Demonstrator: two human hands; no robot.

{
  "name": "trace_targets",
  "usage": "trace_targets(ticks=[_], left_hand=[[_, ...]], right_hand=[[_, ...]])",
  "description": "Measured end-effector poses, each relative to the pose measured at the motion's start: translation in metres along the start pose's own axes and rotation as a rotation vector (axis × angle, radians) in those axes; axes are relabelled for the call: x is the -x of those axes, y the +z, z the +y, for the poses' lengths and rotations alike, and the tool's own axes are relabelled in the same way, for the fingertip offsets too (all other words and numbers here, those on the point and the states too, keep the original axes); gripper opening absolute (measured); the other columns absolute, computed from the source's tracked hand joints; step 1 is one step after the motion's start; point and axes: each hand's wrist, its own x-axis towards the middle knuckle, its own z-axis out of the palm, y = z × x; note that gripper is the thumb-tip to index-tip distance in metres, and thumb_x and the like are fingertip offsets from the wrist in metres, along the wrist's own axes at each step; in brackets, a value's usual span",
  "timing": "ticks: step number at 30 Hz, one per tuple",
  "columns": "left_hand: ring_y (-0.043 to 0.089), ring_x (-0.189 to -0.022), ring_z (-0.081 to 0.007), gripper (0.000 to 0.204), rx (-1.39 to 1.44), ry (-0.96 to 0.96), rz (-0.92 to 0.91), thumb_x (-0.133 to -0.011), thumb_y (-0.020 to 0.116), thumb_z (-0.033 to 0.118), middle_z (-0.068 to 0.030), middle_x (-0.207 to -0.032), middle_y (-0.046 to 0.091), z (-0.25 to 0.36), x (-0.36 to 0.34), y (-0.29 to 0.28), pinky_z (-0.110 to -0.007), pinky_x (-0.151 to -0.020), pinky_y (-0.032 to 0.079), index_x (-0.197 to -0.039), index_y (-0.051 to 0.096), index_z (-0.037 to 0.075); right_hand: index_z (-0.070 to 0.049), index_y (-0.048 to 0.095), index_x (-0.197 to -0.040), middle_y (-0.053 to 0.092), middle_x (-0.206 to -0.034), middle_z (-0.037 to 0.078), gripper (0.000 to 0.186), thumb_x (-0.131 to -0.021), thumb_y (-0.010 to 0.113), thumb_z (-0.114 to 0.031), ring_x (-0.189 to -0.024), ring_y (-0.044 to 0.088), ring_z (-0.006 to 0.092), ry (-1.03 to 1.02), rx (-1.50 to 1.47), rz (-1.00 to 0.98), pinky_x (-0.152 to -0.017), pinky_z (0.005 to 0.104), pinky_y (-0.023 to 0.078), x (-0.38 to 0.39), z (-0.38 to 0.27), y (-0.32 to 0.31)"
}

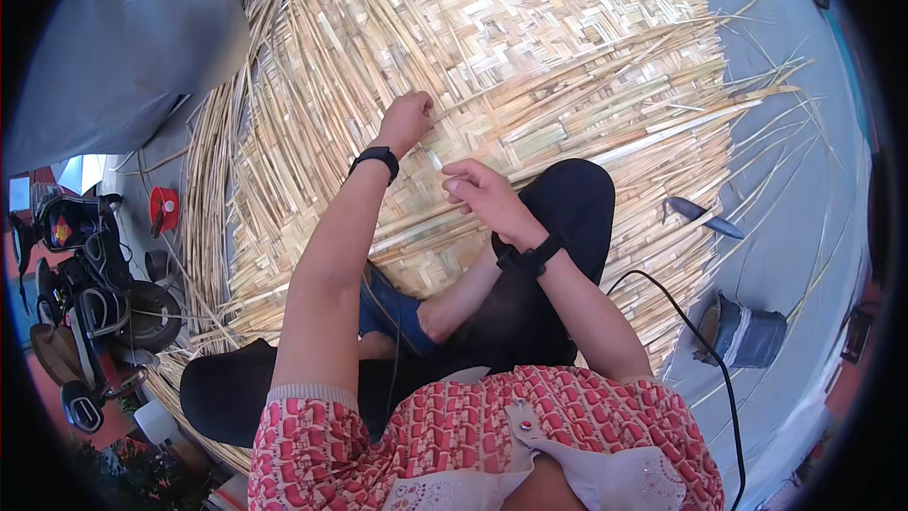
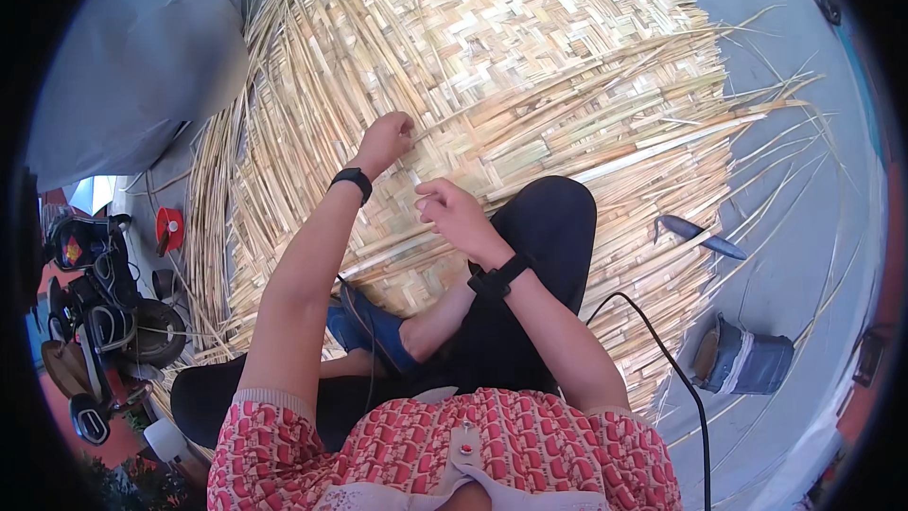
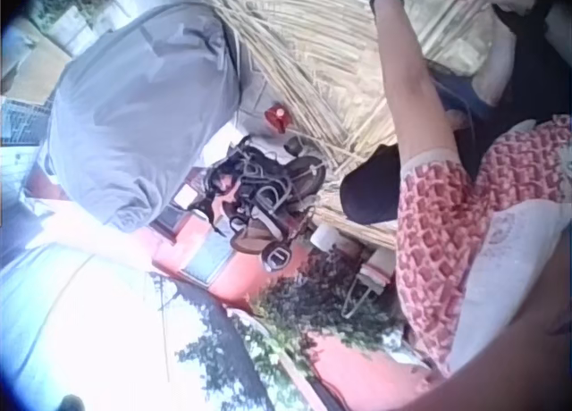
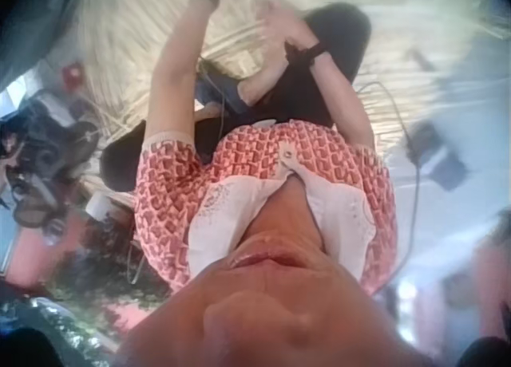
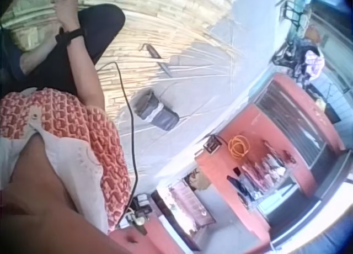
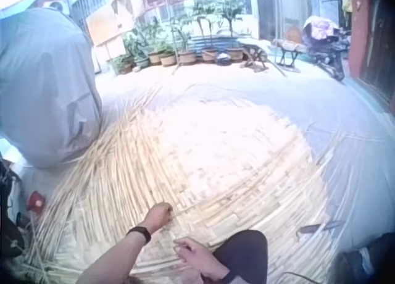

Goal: Weaving bamboo strips together to create a mat.

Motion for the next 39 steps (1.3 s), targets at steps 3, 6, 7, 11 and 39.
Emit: trace_targets(ticks=[3, 6, 7, 11, 39], left_hand=[[0.065, -0.08, -0.0243, 0.016, 0.403, -0.264, -0.145, -0.077, 0.067, 0.0, -0.0136, -0.085, 0.068, -0.011, 0.002, 0.0, -0.035, -0.075, 0.052, -0.092, 0.069, 0.002], [0.063, -0.078, -0.0183, 0.017, 0.475, -0.283, -0.23, -0.079, 0.066, 0.0, -0.0098, -0.083, 0.067, -0.007, 0.002, -0.003, -0.031, -0.072, 0.05, -0.096, 0.068, 0.003], [0.062, -0.077, -0.0168, 0.017, 0.509, -0.266, -0.172, -0.079, 0.066, 0.0, -0.0084, -0.082, 0.067, -0.008, 0.006, -0.003, -0.031, -0.072, 0.05, -0.096, 0.067, 0.002], [0.056, -0.081, -0.0092, 0.012, 0.676, -0.217, -0.136, -0.084, 0.065, -0.001, -0.0007, -0.086, 0.063, -0.007, 0.024, -0.007, -0.026, -0.075, 0.048, -0.096, 0.063, 0.0], [0.056, -0.071, -0.0082, 0.012, 1.006, -0.407, 0.62, -0.09, 0.071, 0.009, 0.001, -0.079, 0.059, 0.015, 0.088, 0.026, -0.022, -0.067, 0.05, -0.098, 0.067, 0.002]], right_hand=[[-0.001, 0.05, -0.134, 0.062, -0.122, 0.012, 0.036, -0.1, 0.054, -0.014, -0.104, 0.061, 0.0213, 0.093, -0.241, 0.162, -0.086, 0.0325, 0.052, -0.038, -0.006, 0.001], [0.002, 0.044, -0.137, 0.056, -0.126, 0.016, 0.041, -0.101, 0.052, -0.015, -0.109, 0.059, 0.0229, 0.042, -0.441, 0.422, -0.088, 0.0341, 0.054, -0.073, 0.006, -0.009], [0.004, 0.042, -0.136, 0.052, -0.126, 0.017, 0.043, -0.1, 0.052, -0.016, -0.108, 0.059, 0.0225, -0.005, -0.526, 0.538, -0.086, 0.034, 0.055, -0.083, 0.006, -0.012], [0.001, 0.038, -0.143, 0.053, -0.135, 0.016, 0.042, -0.104, 0.048, -0.014, -0.125, 0.053, 0.0272, -0.106, -0.453, 0.428, -0.099, 0.0376, 0.051, -0.102, 0.002, -0.026], [-0.005, 0.058, -0.126, 0.058, -0.109, 0.01, 0.038, -0.102, 0.054, -0.034, -0.102, 0.056, 0.0196, -0.914, 0.457, 0.211, -0.089, 0.0358, 0.047, -0.106, -0.169, 0.041]])
